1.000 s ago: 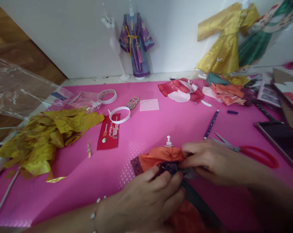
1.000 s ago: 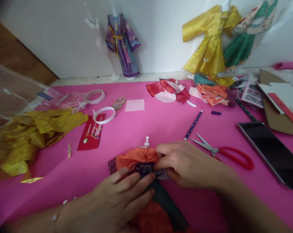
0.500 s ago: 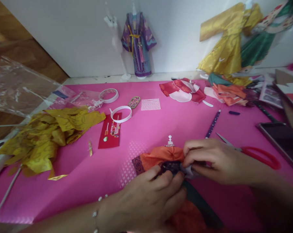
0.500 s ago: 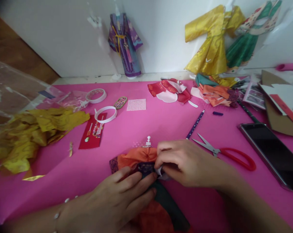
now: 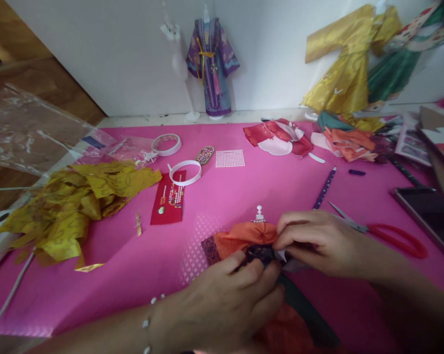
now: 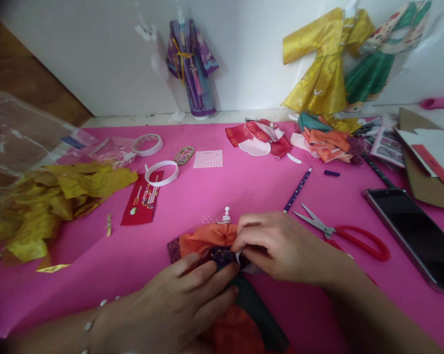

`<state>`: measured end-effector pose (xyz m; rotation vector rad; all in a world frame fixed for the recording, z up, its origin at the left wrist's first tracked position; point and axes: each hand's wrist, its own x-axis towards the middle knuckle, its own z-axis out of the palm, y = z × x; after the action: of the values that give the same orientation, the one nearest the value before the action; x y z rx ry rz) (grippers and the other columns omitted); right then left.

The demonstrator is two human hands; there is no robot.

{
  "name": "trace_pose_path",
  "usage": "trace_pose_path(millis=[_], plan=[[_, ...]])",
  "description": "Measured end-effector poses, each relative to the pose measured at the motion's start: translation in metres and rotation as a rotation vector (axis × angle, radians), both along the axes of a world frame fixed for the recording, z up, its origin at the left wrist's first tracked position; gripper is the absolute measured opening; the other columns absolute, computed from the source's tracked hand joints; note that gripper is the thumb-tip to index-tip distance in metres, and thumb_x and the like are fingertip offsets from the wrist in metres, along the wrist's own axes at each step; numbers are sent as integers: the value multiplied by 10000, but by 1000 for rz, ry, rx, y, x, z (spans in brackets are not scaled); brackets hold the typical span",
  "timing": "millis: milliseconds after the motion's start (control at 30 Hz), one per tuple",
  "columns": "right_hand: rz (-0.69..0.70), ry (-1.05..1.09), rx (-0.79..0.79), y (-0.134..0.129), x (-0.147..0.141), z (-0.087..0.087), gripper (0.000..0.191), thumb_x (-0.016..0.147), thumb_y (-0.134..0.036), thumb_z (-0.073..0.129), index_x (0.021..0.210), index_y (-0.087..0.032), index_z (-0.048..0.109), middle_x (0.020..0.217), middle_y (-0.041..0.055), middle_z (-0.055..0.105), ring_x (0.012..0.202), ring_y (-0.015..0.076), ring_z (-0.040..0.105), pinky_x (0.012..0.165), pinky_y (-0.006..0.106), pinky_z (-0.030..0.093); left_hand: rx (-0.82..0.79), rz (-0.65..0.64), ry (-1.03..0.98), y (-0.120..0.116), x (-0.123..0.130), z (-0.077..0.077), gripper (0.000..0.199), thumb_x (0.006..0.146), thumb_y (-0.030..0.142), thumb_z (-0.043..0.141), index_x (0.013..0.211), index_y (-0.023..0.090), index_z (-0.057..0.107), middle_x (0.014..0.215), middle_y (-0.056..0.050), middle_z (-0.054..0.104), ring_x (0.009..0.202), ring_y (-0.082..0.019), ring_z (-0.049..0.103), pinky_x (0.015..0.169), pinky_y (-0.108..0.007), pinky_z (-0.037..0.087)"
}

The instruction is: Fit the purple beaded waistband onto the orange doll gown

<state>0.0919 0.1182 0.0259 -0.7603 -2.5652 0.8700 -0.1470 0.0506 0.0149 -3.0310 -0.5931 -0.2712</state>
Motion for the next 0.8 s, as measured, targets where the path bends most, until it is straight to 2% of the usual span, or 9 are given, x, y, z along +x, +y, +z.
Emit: trace_pose_path(millis=[100,300,500,800], plan=[[-2,2,1,0,-2,0,143,922,-122,558,917,-197,679,872,9,676,798,128,615,703,247,423,-12,-5,14,0,0,0,431,989,497,407,1178,188,641,1301,-75,614,988,-209,531,911,-353,387],[30,79,-30,1,-8,-3,107,927,-148,589,896,-197,679,850,13,655,766,121,606,681,234,434,7,-20,21,0,-1,2,407,996,459,411,1197,185,636,1288,-65,621,995,-211,530,902,-352,384],[32,83,-39,3,-12,-3,107,922,-140,594,899,-189,686,859,14,656,772,118,605,681,225,439,25,-12,17,-1,-1,2,328,1000,316,416,1218,190,626,1315,-55,612,1019,-206,532,919,-346,377],[28,54,-16,2,-19,-3,135,927,-159,579,879,-176,705,835,18,652,741,120,604,656,232,440,34,-21,24,0,0,2,325,996,304,424,1216,181,631,1287,-53,632,995,-204,540,929,-352,383]])
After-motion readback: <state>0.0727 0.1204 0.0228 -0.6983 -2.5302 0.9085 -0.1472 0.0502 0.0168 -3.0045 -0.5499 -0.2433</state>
